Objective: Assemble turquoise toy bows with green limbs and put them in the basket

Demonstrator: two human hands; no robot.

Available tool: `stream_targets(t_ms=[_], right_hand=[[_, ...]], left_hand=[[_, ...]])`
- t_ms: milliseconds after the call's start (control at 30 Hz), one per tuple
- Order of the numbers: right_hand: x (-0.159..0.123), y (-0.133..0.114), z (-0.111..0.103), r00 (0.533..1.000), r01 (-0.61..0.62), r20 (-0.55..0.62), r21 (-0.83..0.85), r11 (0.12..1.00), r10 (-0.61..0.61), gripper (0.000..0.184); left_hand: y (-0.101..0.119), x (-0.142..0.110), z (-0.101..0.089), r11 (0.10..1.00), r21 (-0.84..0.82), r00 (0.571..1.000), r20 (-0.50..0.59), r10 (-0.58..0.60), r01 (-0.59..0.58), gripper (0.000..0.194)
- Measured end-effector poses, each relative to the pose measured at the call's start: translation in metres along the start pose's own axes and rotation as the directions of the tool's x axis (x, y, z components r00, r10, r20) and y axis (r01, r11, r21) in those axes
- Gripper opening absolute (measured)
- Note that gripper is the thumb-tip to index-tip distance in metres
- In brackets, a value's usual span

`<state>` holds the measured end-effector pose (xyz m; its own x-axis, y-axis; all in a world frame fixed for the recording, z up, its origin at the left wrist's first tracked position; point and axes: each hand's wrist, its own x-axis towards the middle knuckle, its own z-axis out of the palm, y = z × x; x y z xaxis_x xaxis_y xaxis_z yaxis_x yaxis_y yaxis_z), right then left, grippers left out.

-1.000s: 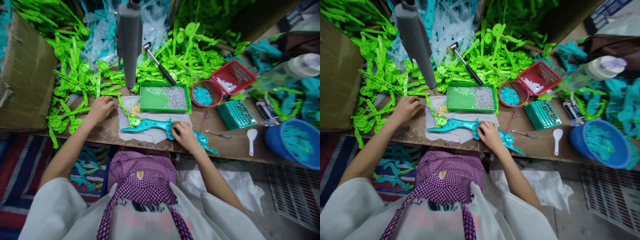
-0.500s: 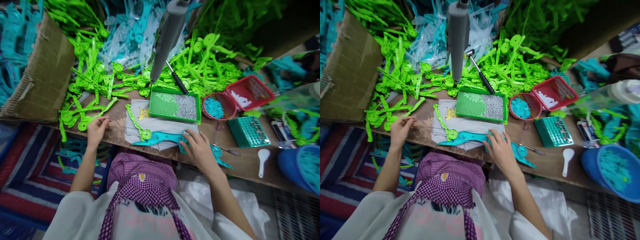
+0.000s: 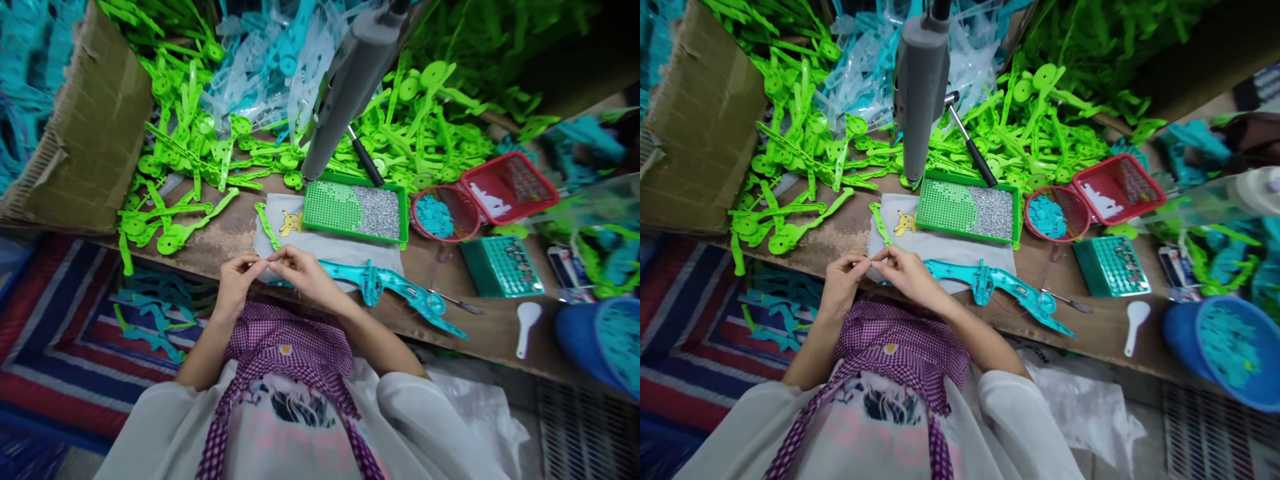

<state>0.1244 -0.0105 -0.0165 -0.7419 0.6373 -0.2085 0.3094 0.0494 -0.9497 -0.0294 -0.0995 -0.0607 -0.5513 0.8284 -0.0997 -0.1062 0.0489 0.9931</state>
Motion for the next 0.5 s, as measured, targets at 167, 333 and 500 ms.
stream_targets(t_ms=[167, 333, 500], right_hand=[[-0.002, -0.005, -0.017, 0.996, 0.012, 0.091, -0.302, 0.953, 0.016, 0.021], [-0.001, -0.011, -0.007, 0.978, 0.070, 0.198, 0.012, 0.997, -0.071, 0.026], [0.006, -0.011, -0.001, 0.951, -0.291, 0.188, 0.264, 0.919, 0.247, 0.020]], left_hand=[[-0.011, -0.001, 0.005, 0.972, -0.166, 0.986, 0.013, -0.164, 0.164, 0.032], [-0.014, -0.007, 0.009, 0.997, -0.061, 0.997, -0.069, 0.039, -0.043, 0.033], [-0.017, -0.005, 0.008, 0.985, 0.012, 0.984, -0.047, 0.170, -0.170, 0.041]])
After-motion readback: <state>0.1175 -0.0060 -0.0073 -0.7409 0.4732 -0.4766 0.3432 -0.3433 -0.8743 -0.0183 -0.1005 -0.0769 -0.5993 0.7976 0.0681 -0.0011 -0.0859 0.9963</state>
